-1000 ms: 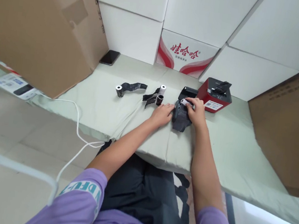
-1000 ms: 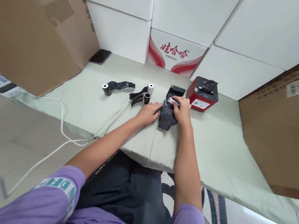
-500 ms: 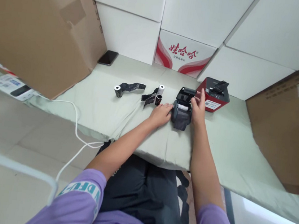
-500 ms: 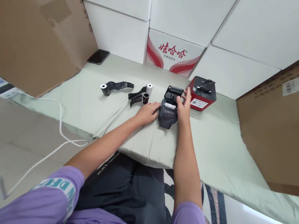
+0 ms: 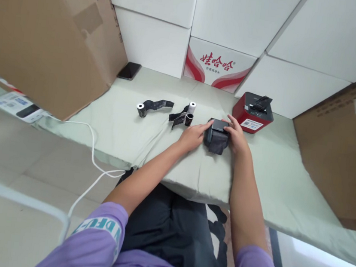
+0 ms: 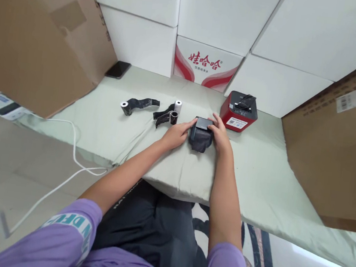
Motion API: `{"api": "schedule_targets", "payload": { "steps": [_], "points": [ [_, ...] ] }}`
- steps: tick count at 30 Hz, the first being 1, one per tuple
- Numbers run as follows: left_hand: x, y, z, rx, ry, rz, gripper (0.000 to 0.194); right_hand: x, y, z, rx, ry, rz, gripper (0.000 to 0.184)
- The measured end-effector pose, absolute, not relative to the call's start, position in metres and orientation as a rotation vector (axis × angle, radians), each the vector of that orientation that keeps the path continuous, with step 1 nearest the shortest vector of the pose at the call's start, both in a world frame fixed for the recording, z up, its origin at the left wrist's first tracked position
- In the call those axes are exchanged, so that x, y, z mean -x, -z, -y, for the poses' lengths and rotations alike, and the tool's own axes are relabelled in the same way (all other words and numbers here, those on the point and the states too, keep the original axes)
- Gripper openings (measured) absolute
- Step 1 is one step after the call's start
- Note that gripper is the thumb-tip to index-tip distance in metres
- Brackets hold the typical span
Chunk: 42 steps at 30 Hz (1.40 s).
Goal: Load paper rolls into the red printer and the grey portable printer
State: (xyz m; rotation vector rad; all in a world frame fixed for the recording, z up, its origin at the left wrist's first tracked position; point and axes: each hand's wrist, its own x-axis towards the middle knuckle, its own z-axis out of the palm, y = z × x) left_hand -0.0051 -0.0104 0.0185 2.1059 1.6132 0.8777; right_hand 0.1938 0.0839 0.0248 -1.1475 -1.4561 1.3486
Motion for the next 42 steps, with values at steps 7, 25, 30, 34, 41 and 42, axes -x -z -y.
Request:
{"api": "schedule_targets", "payload": {
  "steps": [7, 25, 30, 34, 41, 42],
  "points": [
    [0.004, -0.018, 0.010, -2.088, -0.894, -1.637, 0.072, -0.196, -0.024, -0.077, 1.136, -1.261, 1.504, 0.088],
    [0.002, -0.016, 0.005, -1.953, -0.915, -1.712, 0.080, -0.160, -0.054, -0.027, 1.692, -0.685, 1.800, 0.110],
    [0.005, -0.015, 0.005, -1.921, -0.902, -1.771, 0.083, -0.139, -0.051, -0.020, 1.755, -0.677, 1.725, 0.118],
    [0.003, -0.018, 0.008, -1.902, -0.918, -1.749, 0.081, -0.182, -0.056, -0.016, 1.714, -0.639, 1.714, 0.116],
    [-0.001, -0.020, 0.009, -1.908, -0.924, -1.690, 0.079, -0.293, -0.076, -0.029, 2.074, -0.448, 1.635, 0.128],
    [-0.001, -0.020, 0.009, -1.907, -0.925, -1.689, 0.079, -0.300, -0.076, -0.035, 2.100, -0.451, 1.631, 0.128]
  ]
}}
